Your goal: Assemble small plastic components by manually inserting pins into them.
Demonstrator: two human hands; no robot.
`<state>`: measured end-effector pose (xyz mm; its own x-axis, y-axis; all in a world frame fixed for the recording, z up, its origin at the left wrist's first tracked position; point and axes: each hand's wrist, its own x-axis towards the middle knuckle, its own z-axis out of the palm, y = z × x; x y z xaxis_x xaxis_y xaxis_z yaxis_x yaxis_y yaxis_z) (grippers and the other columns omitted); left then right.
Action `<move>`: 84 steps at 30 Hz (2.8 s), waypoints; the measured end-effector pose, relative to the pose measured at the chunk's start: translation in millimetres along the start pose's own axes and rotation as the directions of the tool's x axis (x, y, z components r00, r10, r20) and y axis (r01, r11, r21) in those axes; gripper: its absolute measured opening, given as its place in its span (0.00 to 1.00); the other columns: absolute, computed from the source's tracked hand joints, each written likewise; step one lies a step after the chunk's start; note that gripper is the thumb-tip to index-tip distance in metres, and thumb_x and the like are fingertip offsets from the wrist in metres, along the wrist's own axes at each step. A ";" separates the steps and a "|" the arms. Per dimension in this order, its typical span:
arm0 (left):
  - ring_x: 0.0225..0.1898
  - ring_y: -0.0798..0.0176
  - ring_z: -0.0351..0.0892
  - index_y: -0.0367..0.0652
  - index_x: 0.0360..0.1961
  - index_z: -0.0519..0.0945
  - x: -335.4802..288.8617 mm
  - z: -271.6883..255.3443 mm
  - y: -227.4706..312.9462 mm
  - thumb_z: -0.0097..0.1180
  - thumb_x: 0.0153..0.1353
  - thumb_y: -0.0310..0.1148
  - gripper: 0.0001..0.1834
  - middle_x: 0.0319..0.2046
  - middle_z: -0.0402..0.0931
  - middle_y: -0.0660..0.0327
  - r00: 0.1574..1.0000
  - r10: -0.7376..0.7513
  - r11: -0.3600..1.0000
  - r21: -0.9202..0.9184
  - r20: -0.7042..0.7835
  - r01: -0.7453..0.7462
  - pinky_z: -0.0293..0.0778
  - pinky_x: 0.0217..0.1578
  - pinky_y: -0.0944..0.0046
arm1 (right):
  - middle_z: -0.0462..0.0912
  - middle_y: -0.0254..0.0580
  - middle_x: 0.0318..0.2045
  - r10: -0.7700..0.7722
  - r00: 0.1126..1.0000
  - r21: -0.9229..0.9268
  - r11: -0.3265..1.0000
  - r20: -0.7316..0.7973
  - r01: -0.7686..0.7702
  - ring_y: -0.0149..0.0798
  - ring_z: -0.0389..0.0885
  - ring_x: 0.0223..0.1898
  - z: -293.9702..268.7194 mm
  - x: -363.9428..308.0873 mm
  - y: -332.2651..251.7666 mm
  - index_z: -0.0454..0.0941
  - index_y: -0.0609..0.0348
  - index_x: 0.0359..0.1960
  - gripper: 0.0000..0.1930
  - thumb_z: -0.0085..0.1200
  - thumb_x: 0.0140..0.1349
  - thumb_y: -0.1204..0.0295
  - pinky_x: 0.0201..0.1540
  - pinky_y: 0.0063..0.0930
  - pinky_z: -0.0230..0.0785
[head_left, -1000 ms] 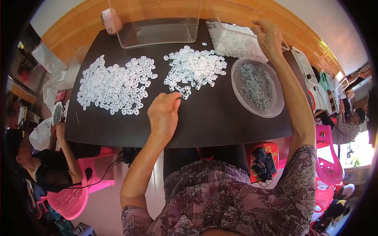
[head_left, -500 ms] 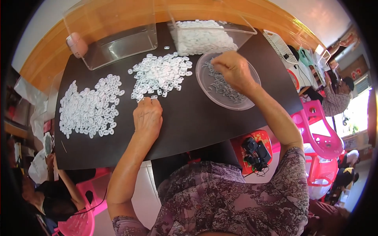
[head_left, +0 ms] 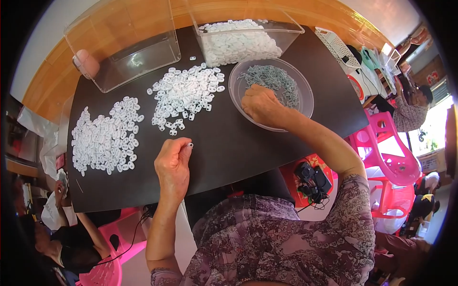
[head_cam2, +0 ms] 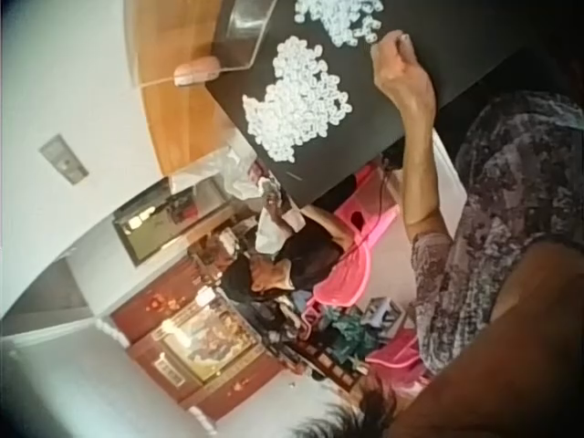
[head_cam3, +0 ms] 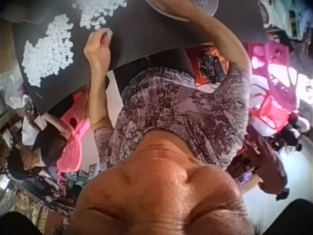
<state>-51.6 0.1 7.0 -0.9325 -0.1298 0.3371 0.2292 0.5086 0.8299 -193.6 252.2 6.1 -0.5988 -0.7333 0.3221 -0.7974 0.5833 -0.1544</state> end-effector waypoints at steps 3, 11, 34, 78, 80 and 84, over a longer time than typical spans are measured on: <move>0.23 0.73 0.67 0.37 0.34 0.76 -8.6 3.9 -5.3 0.55 0.57 0.22 0.04 0.25 0.72 0.65 0.990 -0.137 0.974 -0.186 -0.014 0.132 0.66 0.25 0.72 | 0.71 0.45 0.24 -0.042 0.998 -0.022 0.999 0.049 0.043 0.48 0.70 0.33 1.2 2.0 2.9 0.71 0.60 0.21 0.04 0.52 0.50 0.77 0.37 0.39 0.65; 0.23 0.74 0.70 0.36 0.39 0.75 -15.9 1.9 2.7 0.53 0.61 0.27 0.07 0.25 0.73 0.63 0.918 -0.385 0.714 -0.601 0.092 0.359 0.66 0.23 0.76 | 0.73 0.46 0.25 0.023 0.989 0.060 0.998 -0.148 -0.015 0.49 0.73 0.30 -13.6 3.0 0.4 0.71 0.61 0.24 0.02 0.52 0.50 0.78 0.34 0.38 0.66; 0.23 0.70 0.74 0.33 0.35 0.76 -36.7 0.6 -9.0 0.55 0.60 0.26 0.06 0.26 0.76 0.59 0.892 -0.438 0.408 -0.861 0.109 0.305 0.69 0.23 0.73 | 0.78 0.30 0.23 0.243 0.941 0.873 0.374 0.234 -0.314 0.19 0.71 0.25 10.2 35.5 -147.5 0.76 0.63 0.30 0.05 0.58 0.53 0.77 0.28 0.14 0.64; 0.23 0.77 0.70 0.32 0.36 0.77 -55.5 11.8 -8.7 0.50 0.61 0.21 0.04 0.28 0.75 0.64 0.854 -0.472 0.571 -0.814 -0.219 0.107 0.67 0.22 0.78 | 0.71 0.39 0.25 0.068 0.983 0.549 0.835 -0.173 0.039 0.45 0.69 0.28 46.3 41.3 -176.2 0.69 0.59 0.25 0.03 0.51 0.54 0.76 0.31 0.36 0.64; 0.24 0.76 0.70 0.32 0.37 0.76 -54.7 11.1 -9.6 0.51 0.61 0.22 0.05 0.28 0.75 0.63 0.862 -0.459 0.577 -0.810 -0.216 0.104 0.67 0.22 0.77 | 0.72 0.41 0.25 0.079 0.985 0.544 0.839 -0.152 0.017 0.43 0.71 0.28 40.9 41.9 -175.7 0.71 0.61 0.27 0.02 0.51 0.55 0.77 0.31 0.34 0.65; 0.24 0.75 0.71 0.32 0.39 0.76 -54.2 8.1 -15.9 0.51 0.61 0.23 0.06 0.29 0.75 0.62 0.861 -0.469 0.493 -0.867 -0.197 0.070 0.68 0.23 0.76 | 0.75 0.42 0.27 0.109 0.985 0.539 0.842 -0.135 -0.019 0.39 0.75 0.30 28.3 50.3 -163.1 0.75 0.63 0.31 0.03 0.53 0.56 0.77 0.34 0.28 0.67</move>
<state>-6.9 5.9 -28.0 -0.8552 -0.5181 -0.0114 0.2898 -0.4963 0.8183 -95.8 110.2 21.0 -0.6662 -0.6115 0.4270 -0.7007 0.3171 -0.6391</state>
